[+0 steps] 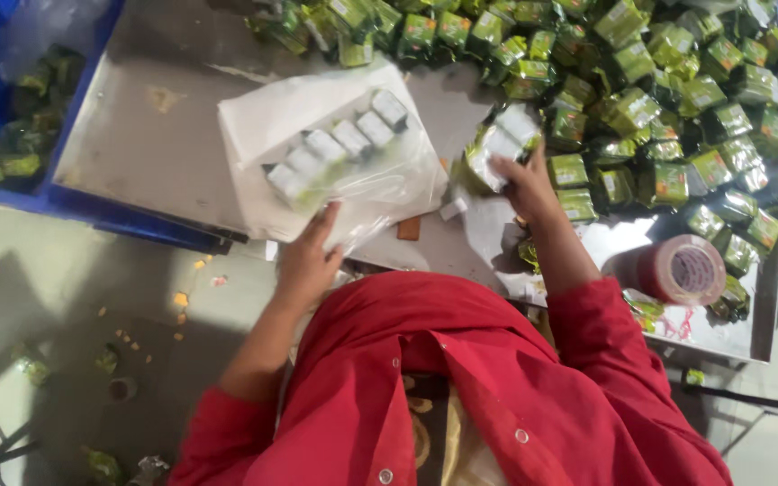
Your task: The person picks up green biscuit packets from a large pile on a metal table and places them into a clear plastic bag.
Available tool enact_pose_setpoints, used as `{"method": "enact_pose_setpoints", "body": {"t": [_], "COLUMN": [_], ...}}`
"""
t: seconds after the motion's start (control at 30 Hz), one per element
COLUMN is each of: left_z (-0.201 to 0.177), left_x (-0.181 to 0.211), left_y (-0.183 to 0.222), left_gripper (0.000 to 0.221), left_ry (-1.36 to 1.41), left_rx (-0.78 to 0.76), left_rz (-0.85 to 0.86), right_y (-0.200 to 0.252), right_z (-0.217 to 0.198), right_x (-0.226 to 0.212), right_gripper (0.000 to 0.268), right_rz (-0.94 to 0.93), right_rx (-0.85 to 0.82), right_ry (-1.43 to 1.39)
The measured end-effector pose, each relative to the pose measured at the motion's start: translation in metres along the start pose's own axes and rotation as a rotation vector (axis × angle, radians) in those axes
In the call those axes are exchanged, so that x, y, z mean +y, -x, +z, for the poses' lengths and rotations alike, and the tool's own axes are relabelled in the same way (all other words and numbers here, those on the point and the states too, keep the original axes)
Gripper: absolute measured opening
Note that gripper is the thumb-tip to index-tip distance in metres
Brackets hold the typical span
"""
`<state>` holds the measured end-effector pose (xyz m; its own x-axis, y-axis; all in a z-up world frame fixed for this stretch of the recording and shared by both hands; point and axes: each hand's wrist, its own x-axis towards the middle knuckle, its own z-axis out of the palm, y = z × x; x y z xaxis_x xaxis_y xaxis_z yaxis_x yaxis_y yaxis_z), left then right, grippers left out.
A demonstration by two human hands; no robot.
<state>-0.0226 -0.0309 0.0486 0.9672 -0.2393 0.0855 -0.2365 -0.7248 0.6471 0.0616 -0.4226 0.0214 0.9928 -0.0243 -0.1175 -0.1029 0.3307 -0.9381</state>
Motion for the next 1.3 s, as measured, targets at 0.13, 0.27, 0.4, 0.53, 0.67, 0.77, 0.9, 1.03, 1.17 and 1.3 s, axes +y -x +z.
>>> {"method": "enact_pose_setpoints", "body": {"t": [0.13, 0.27, 0.4, 0.53, 0.67, 0.77, 0.9, 1.03, 1.17, 1.3], "left_z": [0.013, 0.012, 0.002, 0.009, 0.025, 0.037, 0.039, 0.029, 0.024, 0.023], "left_x": [-0.002, -0.001, -0.001, -0.013, -0.024, -0.038, -0.053, -0.051, -0.046, -0.045], "left_y": [-0.006, 0.000, 0.017, 0.027, 0.022, 0.001, -0.017, -0.030, -0.033, -0.034], "left_gripper": [0.087, 0.089, 0.080, 0.085, 0.080, 0.078, 0.078, 0.075, 0.074, 0.074], "left_ry": [0.138, 0.136, -0.011, 0.059, 0.050, 0.088, 0.289, 0.332, 0.424, 0.496], "left_rx": [0.091, 0.128, -0.172, -0.093, -0.148, -0.251, -0.203, -0.347, -0.502, -0.500], "left_rz": [0.167, 0.253, -0.014, 0.192, 0.204, 0.126, 0.230, 0.000, -0.304, -0.336], "right_y": [0.047, 0.043, 0.029, -0.010, -0.061, -0.065, -0.023, 0.015, 0.049, 0.074], "right_z": [0.017, 0.110, 0.117, 0.115, 0.118, 0.111, 0.087, -0.007, -0.119, -0.140], "right_x": [0.059, 0.100, 0.099, 0.137, 0.131, 0.089, 0.041, -0.005, -0.060, -0.042], "right_gripper": [0.085, 0.064, 0.048, 0.049, 0.051, 0.053, 0.055, 0.031, 0.028, 0.025], "right_rz": [0.373, 0.660, 0.385, 0.360, 0.218, 0.001, 0.015, -0.044, -0.180, -0.368], "right_rx": [-0.655, -0.406, -0.238, -0.095, -0.040, -0.085, -0.289, -0.134, -0.021, -0.097], "right_ry": [-0.173, -0.278, -0.504, -0.339, 0.128, 0.909, 1.531, 1.468, 1.401, 1.338]}}
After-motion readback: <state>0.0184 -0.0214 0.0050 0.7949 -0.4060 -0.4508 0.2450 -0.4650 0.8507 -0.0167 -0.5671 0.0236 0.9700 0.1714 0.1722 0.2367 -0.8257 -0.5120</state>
